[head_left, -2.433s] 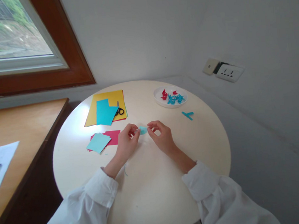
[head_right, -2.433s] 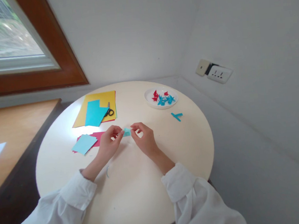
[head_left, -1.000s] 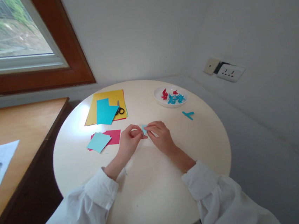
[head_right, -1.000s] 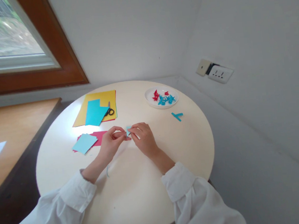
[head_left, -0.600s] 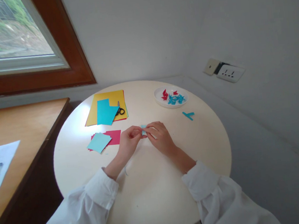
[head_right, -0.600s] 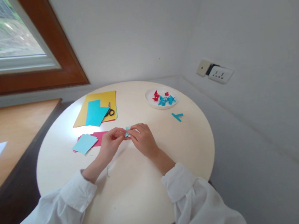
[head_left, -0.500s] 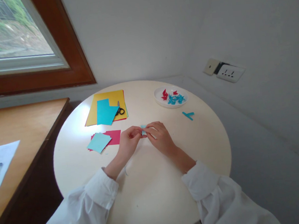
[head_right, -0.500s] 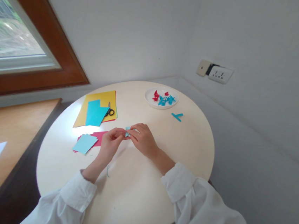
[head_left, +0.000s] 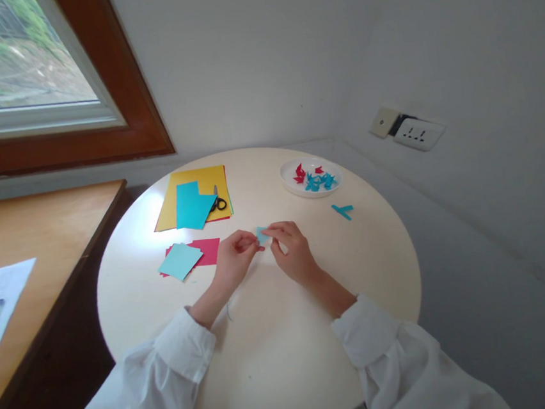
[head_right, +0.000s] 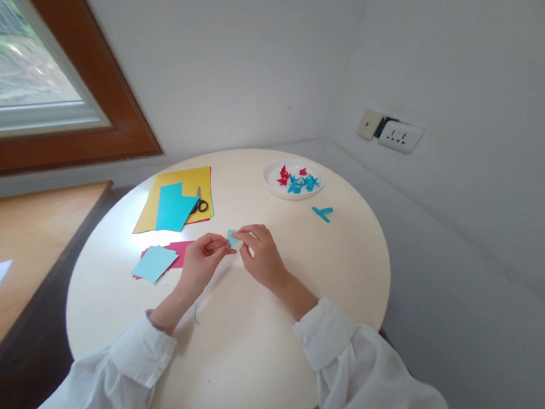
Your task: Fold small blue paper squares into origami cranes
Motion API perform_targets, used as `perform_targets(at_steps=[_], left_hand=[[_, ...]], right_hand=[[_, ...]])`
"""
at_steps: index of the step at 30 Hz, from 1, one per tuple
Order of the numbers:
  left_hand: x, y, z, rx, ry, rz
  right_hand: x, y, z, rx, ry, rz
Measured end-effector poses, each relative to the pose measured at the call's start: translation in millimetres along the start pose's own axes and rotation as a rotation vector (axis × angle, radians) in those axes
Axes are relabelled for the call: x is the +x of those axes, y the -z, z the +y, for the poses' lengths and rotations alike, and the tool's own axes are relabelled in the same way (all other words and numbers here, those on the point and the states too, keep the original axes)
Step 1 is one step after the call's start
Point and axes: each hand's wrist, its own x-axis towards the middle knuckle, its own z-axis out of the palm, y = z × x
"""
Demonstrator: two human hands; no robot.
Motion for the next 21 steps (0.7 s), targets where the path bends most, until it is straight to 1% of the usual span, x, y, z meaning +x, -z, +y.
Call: perform_targets(at_steps=[2, 4, 6, 8, 11, 13, 16, 21], left_hand=[[0.3, 1.3, -0.6, 0.034, -0.029, -0.006], [0.0, 2.5, -1.2, 0.092, -0.075, -0.017], [-0.7, 3.4, -2.0, 0.146, -0.129, -0.024], [-1.4, 3.9, -2.7, 0.175, -0.170, -0.032], [-1.8, 3.8, -2.3, 0.185, -0.179, -0.029], [-1.6, 3.6, -1.2, 0.195, -0.169, -0.007], [-0.7, 3.7, -0.1, 0.215, -0.176, 0.030], [0.8, 4.6, -1.1, 0.223, -0.205, 0.053]], right_hand=[[1.2, 0.6, -0.4, 0.065, -0.125, 0.049], [2.6, 0.9, -0.1, 0.150, -0.261, 0.067], [3.5, 0.6, 0.6, 0.248, -0.377, 0.047], [3.5, -0.2, 1.0, 0.322, -0.441, 0.010], [2.7, -1.5, 0.9, 0.377, -0.466, -0.014], [2.3, -2.0, 0.2, 0.394, -0.471, -0.016], [2.3, -2.1, -1.4, 0.406, -0.464, -0.036], [2.7, -1.4, -4.0, 0.401, -0.452, -0.072]])
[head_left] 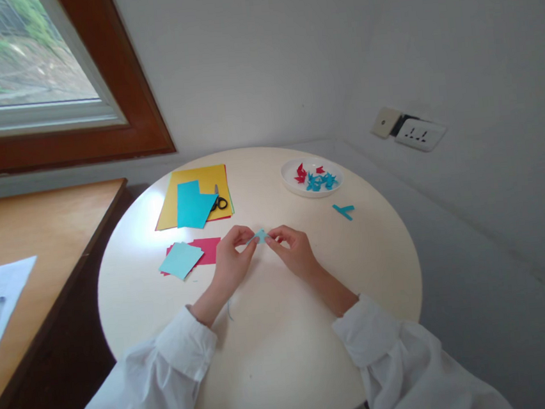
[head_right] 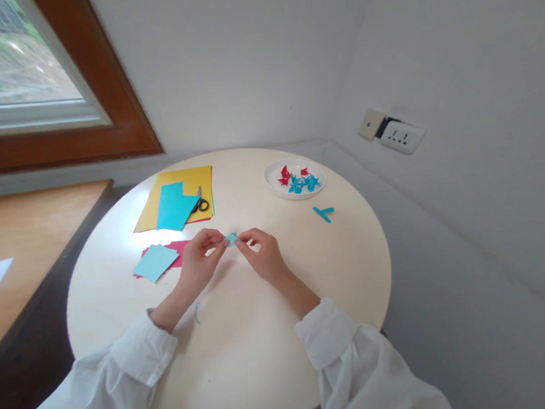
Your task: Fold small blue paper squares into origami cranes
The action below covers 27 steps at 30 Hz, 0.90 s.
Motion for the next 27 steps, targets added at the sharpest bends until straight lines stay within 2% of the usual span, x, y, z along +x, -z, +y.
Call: perform_targets(at_steps=[8, 19, 27], left_hand=[[-1.3, -0.4, 2.5, 0.052, -0.035, -0.006], [0.4, -0.9, -0.6, -0.002, -0.026, -0.022], [-0.3, 2.0, -1.4, 0.105, -0.052, -0.088]], right_hand=[[-0.1, 0.0, -0.9, -0.007, -0.023, -0.039], [-0.8, -0.2, -2.7, -0.043, -0.005, -0.052], [3.0, 0.6, 2.0, 0.030, -0.133, 0.021]])
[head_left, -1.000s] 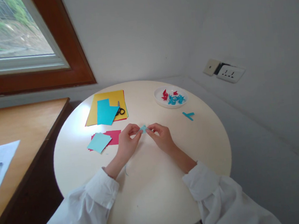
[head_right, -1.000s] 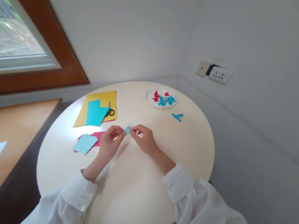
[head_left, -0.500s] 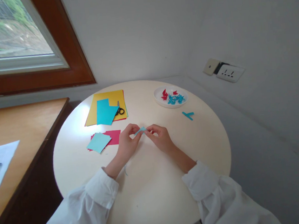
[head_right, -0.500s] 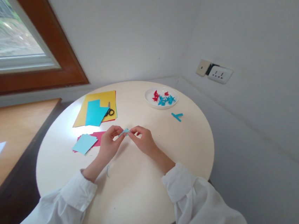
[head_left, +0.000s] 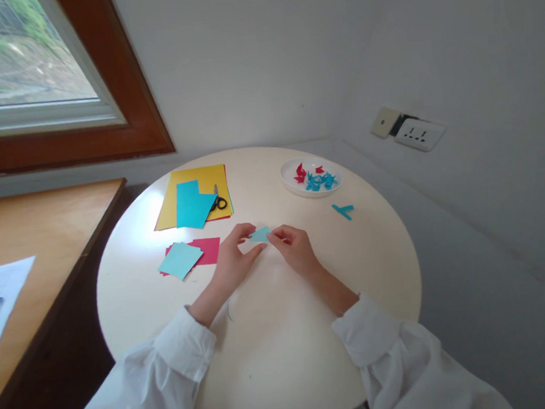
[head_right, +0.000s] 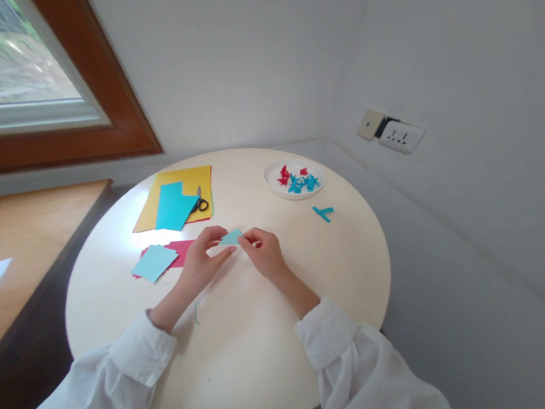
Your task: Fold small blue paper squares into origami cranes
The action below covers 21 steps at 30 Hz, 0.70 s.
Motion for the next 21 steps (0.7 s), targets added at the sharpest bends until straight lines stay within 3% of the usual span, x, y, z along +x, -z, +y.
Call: perform_targets(at_steps=[9, 15, 21], left_hand=[[1.0, 3.2, -0.1, 0.146, -0.104, 0.018], [1.4, 2.8, 2.9, 0.098, -0.018, 0.055], [3.2, 3.1, 1.9, 0.038, 0.064, 0.067]], right_hand=[[3.5, 1.0, 2.3, 0.040, -0.058, -0.005], [3.1, 1.1, -0.1, 0.042, -0.061, -0.041], [2.0, 2.3, -5.3, 0.061, -0.003, 0.088]])
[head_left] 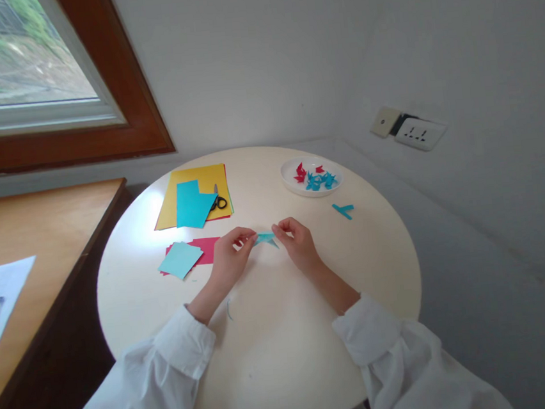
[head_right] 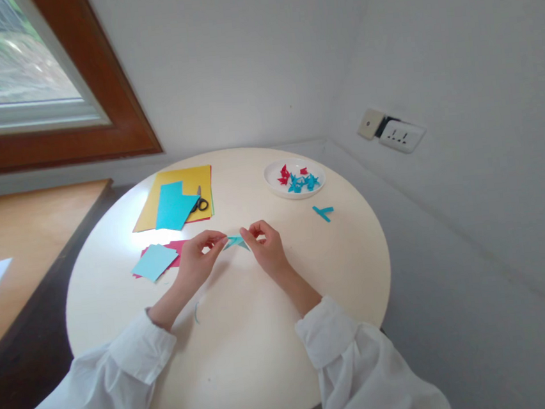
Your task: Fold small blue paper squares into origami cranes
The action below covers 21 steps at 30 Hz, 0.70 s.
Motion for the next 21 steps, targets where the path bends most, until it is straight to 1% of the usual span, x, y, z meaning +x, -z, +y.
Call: perform_targets(at_steps=[2, 5, 7, 11, 15, 21], left_hand=[[0.3, -0.1, 0.0, -0.022, 0.014, 0.007], [0.5, -0.1, 2.1, -0.039, 0.027, 0.002], [0.5, 0.1, 4.3, -0.056, 0.043, -0.011], [-0.1, 1.0, 8.0, -0.079, 0.087, -0.023], [-2.1, 2.3, 10.1, -0.059, 0.118, -0.052], [-3.5, 3.9, 12.3, -0.041, 0.129, -0.079]], right_hand=[[-1.2, -1.2, 0.6, 0.043, -0.004, -0.006], [-2.9, -3.7, 2.6, 0.085, -0.027, -0.104], [-3.2, -4.8, 4.1, 0.087, -0.043, -0.141], [-1.6, -4.3, 6.7, 0.109, -0.067, -0.133], [-1.0, -2.2, 5.2, 0.170, -0.082, -0.152], [-4.2, -2.1, 0.2, 0.211, -0.132, -0.256]])
